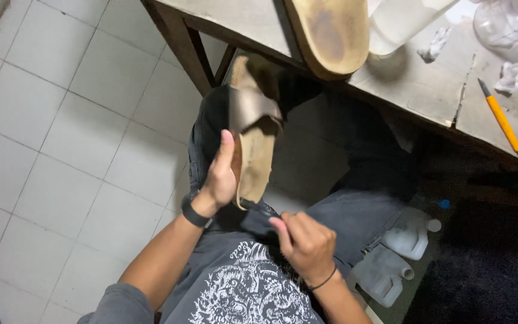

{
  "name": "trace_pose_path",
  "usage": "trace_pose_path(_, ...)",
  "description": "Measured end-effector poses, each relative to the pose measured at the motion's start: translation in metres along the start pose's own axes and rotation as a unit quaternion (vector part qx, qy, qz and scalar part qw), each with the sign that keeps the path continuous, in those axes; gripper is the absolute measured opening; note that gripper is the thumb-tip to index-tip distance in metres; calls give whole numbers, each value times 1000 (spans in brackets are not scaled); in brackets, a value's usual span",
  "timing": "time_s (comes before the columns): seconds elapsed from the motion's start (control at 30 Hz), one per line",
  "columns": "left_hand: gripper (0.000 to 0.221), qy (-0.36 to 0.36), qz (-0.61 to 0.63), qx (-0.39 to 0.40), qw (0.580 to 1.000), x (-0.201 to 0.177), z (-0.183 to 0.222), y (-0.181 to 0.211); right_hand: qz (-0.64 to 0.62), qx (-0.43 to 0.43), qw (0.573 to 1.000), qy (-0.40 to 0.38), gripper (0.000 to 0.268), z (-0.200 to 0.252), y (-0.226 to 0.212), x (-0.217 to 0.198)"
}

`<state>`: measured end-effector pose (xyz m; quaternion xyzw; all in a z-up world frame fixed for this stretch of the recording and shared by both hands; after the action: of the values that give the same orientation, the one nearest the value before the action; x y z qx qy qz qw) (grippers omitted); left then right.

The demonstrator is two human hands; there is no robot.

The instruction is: Brushing the footbed of a sandal and applying a cleaning or adhesive solution to the straps at a workbench.

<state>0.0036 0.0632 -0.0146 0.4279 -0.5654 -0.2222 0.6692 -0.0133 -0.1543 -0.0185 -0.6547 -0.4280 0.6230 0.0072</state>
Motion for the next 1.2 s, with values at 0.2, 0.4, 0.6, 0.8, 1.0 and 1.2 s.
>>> trace_pose_path(0.2,67,-21,-117,11,993,-11,8,-37,54,31,993,98,32,-30,-2,-19)
trace_pose_path(0.4,71,-49,-4,-82,995,6,11,-17,150,111,973,133,25,-41,36,-27)
trace_pose_path(0.6,105,66,93,-173,978,0,9,-11,27,153,981,117,12,-22,30,-30)
trace_pose_path(0.8,80,36,-223,-104,969,-4,14,-37,115,107,979,132,13,-44,32,-34)
trace_pose_path(1.0,111,40,203,-114,972,12,16,14,-24,191,974,119,14,-36,59,-64)
trace_pose_path(1.2,115,-28,265,-102,958,44,24,43,-74,140,981,112,21,-13,57,-57)
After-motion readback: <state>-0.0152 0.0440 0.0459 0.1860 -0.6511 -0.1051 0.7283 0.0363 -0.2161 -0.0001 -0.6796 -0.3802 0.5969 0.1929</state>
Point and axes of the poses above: each hand's wrist, its own z-axis away from the middle knuckle, its own x-axis out of the palm, y = z × x, the point moved 1 cm from there along -z, towards the middle knuckle, and after that the axes turned 14 degrees about x, right-handed, at the moved point
